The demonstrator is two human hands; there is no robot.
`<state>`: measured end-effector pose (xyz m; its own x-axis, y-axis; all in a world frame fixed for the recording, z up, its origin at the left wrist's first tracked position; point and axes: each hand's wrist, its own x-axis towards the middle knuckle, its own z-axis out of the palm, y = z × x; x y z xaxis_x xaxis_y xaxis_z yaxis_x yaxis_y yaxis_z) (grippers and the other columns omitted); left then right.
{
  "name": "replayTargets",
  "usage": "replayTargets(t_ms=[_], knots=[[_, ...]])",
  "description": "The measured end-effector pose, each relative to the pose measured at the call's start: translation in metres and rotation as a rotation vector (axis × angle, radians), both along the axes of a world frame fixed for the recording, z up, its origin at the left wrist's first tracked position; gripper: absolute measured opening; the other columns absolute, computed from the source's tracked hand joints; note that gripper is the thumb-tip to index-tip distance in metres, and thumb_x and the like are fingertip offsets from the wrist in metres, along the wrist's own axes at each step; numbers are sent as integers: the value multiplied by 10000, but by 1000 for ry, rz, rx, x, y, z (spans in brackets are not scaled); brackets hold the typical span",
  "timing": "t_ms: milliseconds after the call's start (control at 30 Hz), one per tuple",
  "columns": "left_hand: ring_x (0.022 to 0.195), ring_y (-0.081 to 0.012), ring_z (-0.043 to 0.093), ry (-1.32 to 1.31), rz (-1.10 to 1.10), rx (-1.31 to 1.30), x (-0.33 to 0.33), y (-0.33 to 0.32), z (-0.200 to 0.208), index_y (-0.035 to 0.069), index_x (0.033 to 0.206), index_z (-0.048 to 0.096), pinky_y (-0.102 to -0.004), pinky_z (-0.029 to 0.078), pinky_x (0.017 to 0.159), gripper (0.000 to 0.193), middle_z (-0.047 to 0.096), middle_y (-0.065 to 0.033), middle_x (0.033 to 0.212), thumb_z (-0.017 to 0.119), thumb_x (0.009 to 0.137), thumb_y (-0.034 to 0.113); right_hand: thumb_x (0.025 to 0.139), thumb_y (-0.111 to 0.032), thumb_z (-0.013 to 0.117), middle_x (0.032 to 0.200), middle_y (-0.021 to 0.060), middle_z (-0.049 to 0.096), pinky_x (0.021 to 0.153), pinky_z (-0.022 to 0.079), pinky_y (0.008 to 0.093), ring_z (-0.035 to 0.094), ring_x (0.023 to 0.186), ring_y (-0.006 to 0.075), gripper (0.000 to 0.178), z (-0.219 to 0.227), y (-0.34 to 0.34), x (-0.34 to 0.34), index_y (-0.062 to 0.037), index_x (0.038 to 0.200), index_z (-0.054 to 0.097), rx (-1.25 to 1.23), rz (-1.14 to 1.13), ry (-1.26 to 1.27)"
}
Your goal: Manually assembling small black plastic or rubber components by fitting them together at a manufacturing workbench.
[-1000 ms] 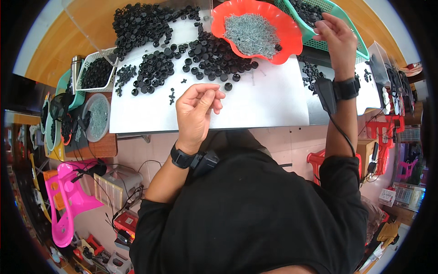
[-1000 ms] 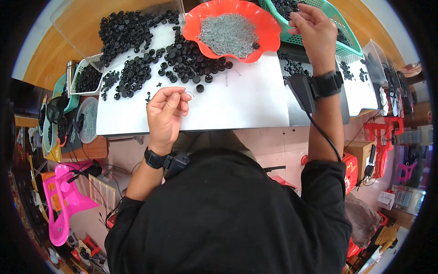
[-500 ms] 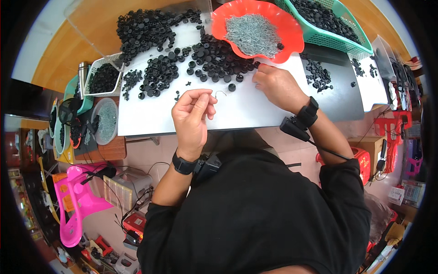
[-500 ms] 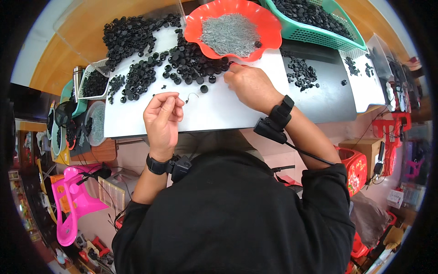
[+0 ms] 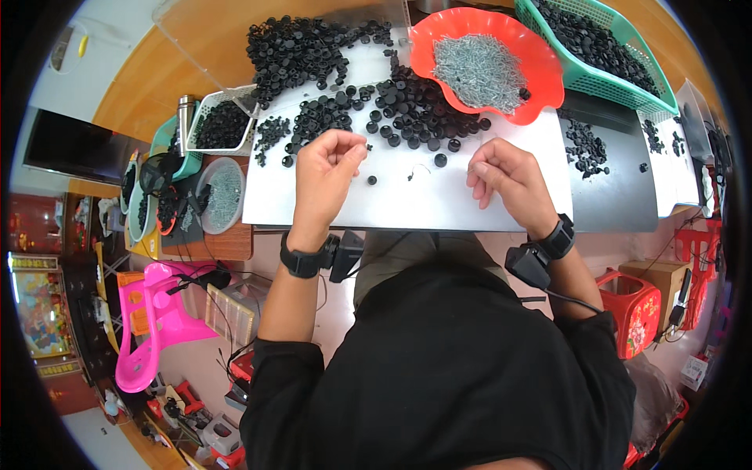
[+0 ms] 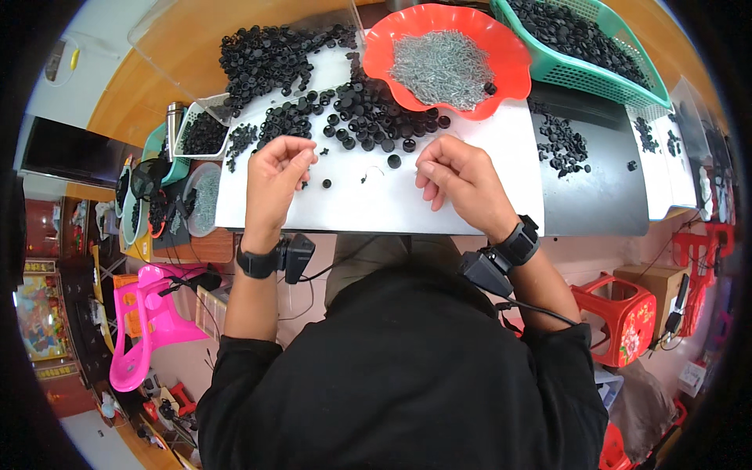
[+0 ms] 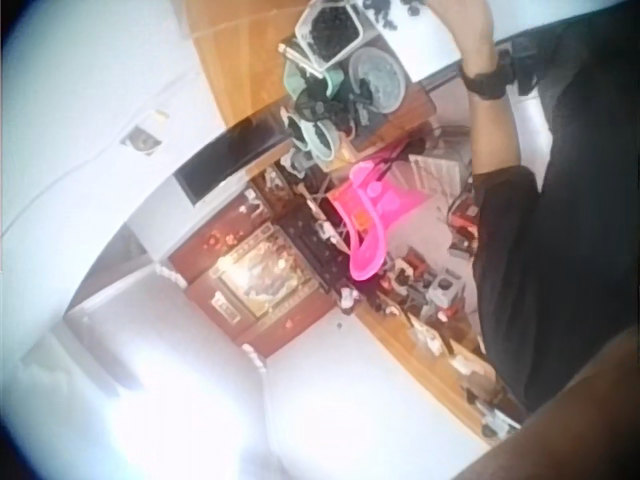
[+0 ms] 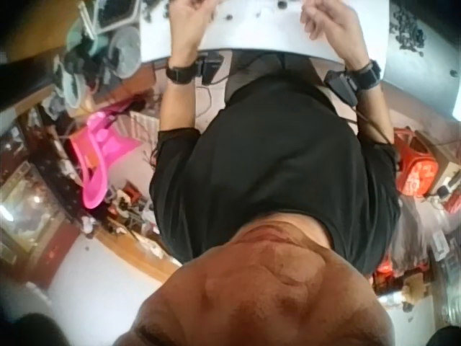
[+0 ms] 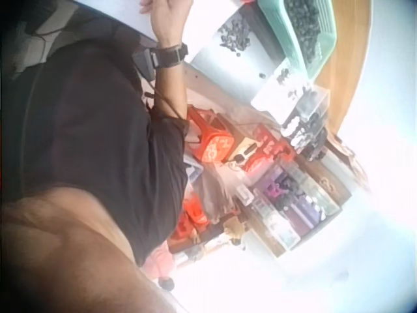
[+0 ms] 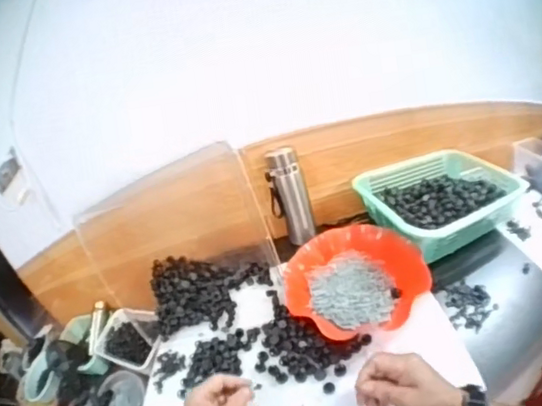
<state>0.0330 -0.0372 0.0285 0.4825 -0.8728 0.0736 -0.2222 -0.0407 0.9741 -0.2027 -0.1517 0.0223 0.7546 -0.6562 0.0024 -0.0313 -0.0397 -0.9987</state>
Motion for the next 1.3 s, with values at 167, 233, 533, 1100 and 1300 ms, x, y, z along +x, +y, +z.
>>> replayTargets(t_ms=[167, 233, 533, 1100, 1300], knots=[[605, -74, 541, -350, -9, 134, 23, -31, 4, -21, 876, 623, -225, 442, 569, 128, 623, -57, 743, 629, 794, 76, 901, -37, 485, 717, 32, 564, 495, 447, 198, 527, 575, 65, 68, -11, 4, -3, -6, 860, 530, 69, -68, -103], [615, -97, 554, -412, -30, 113, 25, -41, 2, -19, 875, 621, -237, 448, 577, 135, 620, -70, 740, 634, 786, 82, 901, -38, 488, 712, 28, 563, 495, 443, 196, 525, 571, 63, 66, -11, 4, -4, -7, 862, 531, 85, -79, -116], [618, -172, 549, -858, -143, 56, 23, -72, -3, -1, 854, 623, -273, 445, 593, 127, 576, -89, 746, 627, 750, 71, 868, -24, 500, 682, 13, 546, 505, 432, 207, 502, 563, 58, 46, -11, 8, -2, -13, 833, 528, 6, -58, -12], [713, -287, 579, -943, -242, 121, 18, -79, 2, 5, 868, 618, -362, 452, 639, 166, 563, -135, 787, 653, 714, 58, 847, 7, 502, 663, 22, 535, 517, 424, 218, 496, 565, 72, 31, -11, 11, 0, 3, 821, 518, -60, -56, 7], [658, -245, 594, -865, -228, 202, 37, -72, 1, -1, 838, 629, -317, 457, 609, 119, 620, -136, 761, 634, 742, 69, 836, 18, 513, 655, 33, 540, 514, 416, 222, 498, 562, 78, 30, -11, 11, -1, 12, 808, 521, -117, -49, 22]])
